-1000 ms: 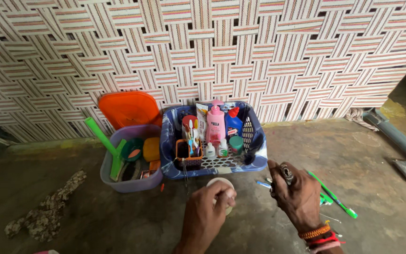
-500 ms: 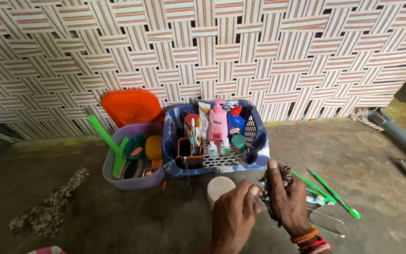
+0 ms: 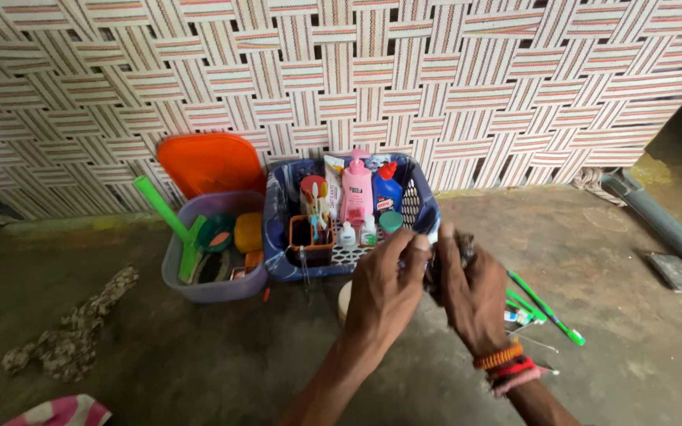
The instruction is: The person organizes bathroom items by placing toothbrushes into a small orange holder and arranging them in a blue basket. They also handle a small white container and a metal wire object, placing them into the basket.
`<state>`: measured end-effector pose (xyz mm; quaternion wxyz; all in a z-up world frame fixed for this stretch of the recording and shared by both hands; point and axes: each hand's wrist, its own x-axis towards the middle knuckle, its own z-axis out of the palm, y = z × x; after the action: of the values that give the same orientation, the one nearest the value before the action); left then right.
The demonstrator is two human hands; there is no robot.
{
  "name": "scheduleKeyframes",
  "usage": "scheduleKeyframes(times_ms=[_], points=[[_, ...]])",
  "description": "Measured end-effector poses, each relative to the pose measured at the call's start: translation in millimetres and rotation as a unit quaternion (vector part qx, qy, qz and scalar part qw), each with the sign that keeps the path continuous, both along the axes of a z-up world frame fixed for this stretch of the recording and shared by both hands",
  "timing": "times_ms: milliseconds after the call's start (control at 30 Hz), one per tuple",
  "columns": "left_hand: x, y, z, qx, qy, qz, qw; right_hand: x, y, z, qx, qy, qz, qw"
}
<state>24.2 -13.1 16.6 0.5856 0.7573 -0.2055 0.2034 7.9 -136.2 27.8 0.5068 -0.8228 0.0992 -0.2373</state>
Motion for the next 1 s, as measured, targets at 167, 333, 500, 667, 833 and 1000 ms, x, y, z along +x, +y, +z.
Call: scheduleKeyframes(times_ms=[167, 333, 500, 667, 833, 1000], points=[[-7.8, 19.8, 38.3, -0.054, 0.0, 0.002, 0.999, 0.1, 19.4, 28.5, -0.088, -0.059, -0.012, 0.994], [-19.1, 64.0, 67.9, -0.103, 0.014, 0.012, 0.995, -7.9, 48.7, 50.4, -0.044, -0.052, 0.011, 0.998], [-32.0, 86.1, 71.9, -0.016, -0.013, 0.021, 1.0, -18.4, 87.5, 65.6, 0.011, -0.052, 0.049, 0.997], [-30.2, 116.9, 70.4, -0.189, 0.008, -0.029, 0.982, -18.8, 96.6, 74.4, -0.084, -0.086, 0.037, 0.992], [-40.6, 121.3, 64.3, -0.145, 0.018, -0.09, 0.985, -21.9, 102.7, 78.6, -0.1, -0.05, 0.022, 0.994], [-45.3, 121.5, 61.9, -0.077, 0.087, -0.055, 0.992, -25.1, 112.8, 75.5, -0.056, -0.06, 0.074, 0.994]])
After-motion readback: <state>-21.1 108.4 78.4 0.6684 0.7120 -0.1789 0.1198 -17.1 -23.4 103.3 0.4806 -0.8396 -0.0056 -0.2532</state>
